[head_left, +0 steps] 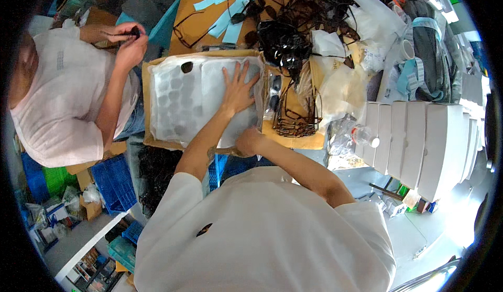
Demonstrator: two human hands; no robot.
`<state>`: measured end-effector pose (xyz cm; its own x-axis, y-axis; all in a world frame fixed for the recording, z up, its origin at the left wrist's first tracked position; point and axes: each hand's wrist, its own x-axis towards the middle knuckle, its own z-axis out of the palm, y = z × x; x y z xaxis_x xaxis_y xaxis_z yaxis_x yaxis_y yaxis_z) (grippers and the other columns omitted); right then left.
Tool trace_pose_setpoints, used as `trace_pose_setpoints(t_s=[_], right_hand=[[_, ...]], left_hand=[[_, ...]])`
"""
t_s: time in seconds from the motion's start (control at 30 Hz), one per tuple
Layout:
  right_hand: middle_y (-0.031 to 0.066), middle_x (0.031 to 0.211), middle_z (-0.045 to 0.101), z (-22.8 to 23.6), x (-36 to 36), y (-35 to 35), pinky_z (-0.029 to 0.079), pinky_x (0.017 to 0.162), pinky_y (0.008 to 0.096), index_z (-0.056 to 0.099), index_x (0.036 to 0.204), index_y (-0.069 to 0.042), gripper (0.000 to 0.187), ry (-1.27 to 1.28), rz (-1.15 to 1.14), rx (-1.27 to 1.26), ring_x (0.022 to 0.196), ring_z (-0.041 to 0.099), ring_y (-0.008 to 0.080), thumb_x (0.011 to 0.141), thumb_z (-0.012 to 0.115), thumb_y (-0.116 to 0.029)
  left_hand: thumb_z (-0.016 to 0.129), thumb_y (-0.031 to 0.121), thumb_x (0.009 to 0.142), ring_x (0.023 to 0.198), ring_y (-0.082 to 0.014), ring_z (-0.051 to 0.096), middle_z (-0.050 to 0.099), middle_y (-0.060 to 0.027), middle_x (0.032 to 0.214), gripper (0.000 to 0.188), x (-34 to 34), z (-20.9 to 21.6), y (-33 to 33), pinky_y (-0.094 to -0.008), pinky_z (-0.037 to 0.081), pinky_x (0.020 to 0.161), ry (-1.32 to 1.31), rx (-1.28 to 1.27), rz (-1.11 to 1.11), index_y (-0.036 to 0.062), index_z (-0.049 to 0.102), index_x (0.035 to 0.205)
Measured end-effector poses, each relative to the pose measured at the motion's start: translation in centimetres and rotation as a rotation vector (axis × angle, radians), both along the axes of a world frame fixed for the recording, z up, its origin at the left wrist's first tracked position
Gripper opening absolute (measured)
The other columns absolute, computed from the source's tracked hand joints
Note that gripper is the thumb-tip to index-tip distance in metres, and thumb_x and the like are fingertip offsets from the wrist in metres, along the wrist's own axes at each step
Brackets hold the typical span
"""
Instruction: The person assembles sunglasses by inserting lenses into frames and placing them into a tray. They repeatedly pick up frames and lenses, fit them together, and arrange the completed units in a cardboard tray lined with foam.
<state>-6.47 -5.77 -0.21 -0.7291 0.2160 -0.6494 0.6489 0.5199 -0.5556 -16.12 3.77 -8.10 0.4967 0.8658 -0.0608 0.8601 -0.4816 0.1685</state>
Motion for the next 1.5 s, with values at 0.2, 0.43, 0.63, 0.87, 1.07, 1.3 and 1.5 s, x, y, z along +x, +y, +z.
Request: trace_pose_setpoints(t_s=[0.2, 0.43, 0.63, 0.87, 1.07, 1.3, 1.5], right_hand=[[0.0148, 0.099, 0.069, 10.4, 14.2, 17.5, 0.05, 0.082, 0.0345, 0.066, 0.107, -0.005, 0.029, 0.999, -0.909, 0.094, 0.093, 0.065, 0.0274, 0.086, 0.065, -0.025], [0.0212, 0.1, 0.067, 0.4, 28.4, 39.0, 0.051, 0.082, 0.0452, 0.067, 0.106, -0.005, 0.036, 0.128, -1.182, 0.974, 0.095, 0.065, 0.0368, 0.081, 0.062, -0.029], [0.0216, 0.118, 0.062, -7.4, 26.3, 42.7, 0.05, 0.089, 0.0474, 0.06, 0.113, 0.0, 0.032, -0.15, -0.931, 0.689, 0.107, 0.061, 0.0387, 0.087, 0.049, -0.013], [0.013, 0.086, 0.06, -0.2, 26.1, 37.0, 0.049, 0.068, 0.0427, 0.059, 0.101, -0.005, 0.02, 0.241, -1.073, 1.69, 0.078, 0.061, 0.0329, 0.081, 0.057, -0.008], [0.0198, 0.101, 0.066, 8.5, 24.5, 22.9, 0.049, 0.079, 0.0411, 0.061, 0.11, -0.001, 0.025, 0.674, -1.759, 1.486, 0.09, 0.064, 0.0352, 0.087, 0.054, -0.001], [0.0041, 0.095, 0.064, 8.6, 20.8, 3.4, 0.046, 0.083, 0.0276, 0.062, 0.11, 0.003, 0.021, 1.144, -1.702, 0.319, 0.087, 0.056, 0.0121, 0.097, 0.053, -0.011], [0.0015, 0.089, 0.064, 8.5, 16.9, -6.1, 0.046, 0.077, 0.0248, 0.062, 0.105, 0.004, 0.016, 0.971, -1.532, -0.086, 0.083, 0.053, 0.0081, 0.093, 0.059, -0.006]], left_hand=[[0.075, 0.037, 0.074, 0.144, -0.0414, 0.008, 0.014, -0.0167, 0.157, 0.074, 0.3, 2.4, 0.2, -0.0726, 0.004, 0.107, 0.084, -0.122, 0.033, 0.0225, 0.047, 0.14], [0.063, 0.01, 0.086, 0.142, -0.0376, 0.019, 0.026, -0.0153, 0.151, 0.05, 0.1, 6.9, -6.0, -0.0653, 0.011, 0.112, -0.084, -0.012, 0.247, 0.0148, 0.049, 0.133], [0.07, 0.016, 0.082, 0.142, -0.0444, 0.013, 0.009, -0.0189, 0.157, 0.071, -0.6, 8.4, -11.2, -0.0663, 0.016, 0.11, 0.016, -0.421, 0.346, 0.0201, 0.038, 0.145], [0.069, 0.017, 0.083, 0.134, -0.0422, 0.033, 0.032, -0.0217, 0.147, 0.064, -1.0, 8.2, -12.0, -0.0567, 0.033, 0.105, -0.061, -0.195, 0.302, 0.014, 0.042, 0.14], [0.056, 0.011, 0.094, 0.11, -0.0259, 0.058, 0.06, -0.0149, 0.121, 0.031, 6.2, 16.2, -9.0, -0.0356, 0.047, 0.091, -0.986, -0.362, 0.364, 0.0022, 0.055, 0.125], [0.049, 0.021, 0.1, 0.129, -0.0254, 0.047, 0.047, -0.0143, 0.14, 0.046, 12.2, 15.6, -7.4, -0.0344, 0.039, 0.106, -1.319, -0.403, 0.103, 0.0014, 0.038, 0.141], [0.047, 0.009, 0.098, 0.104, -0.0203, 0.059, 0.062, -0.0108, 0.117, 0.026, 12.7, 12.9, -12.2, -0.0329, 0.045, 0.092, -1.441, -0.573, -0.038, 0.0001, 0.054, 0.121]])
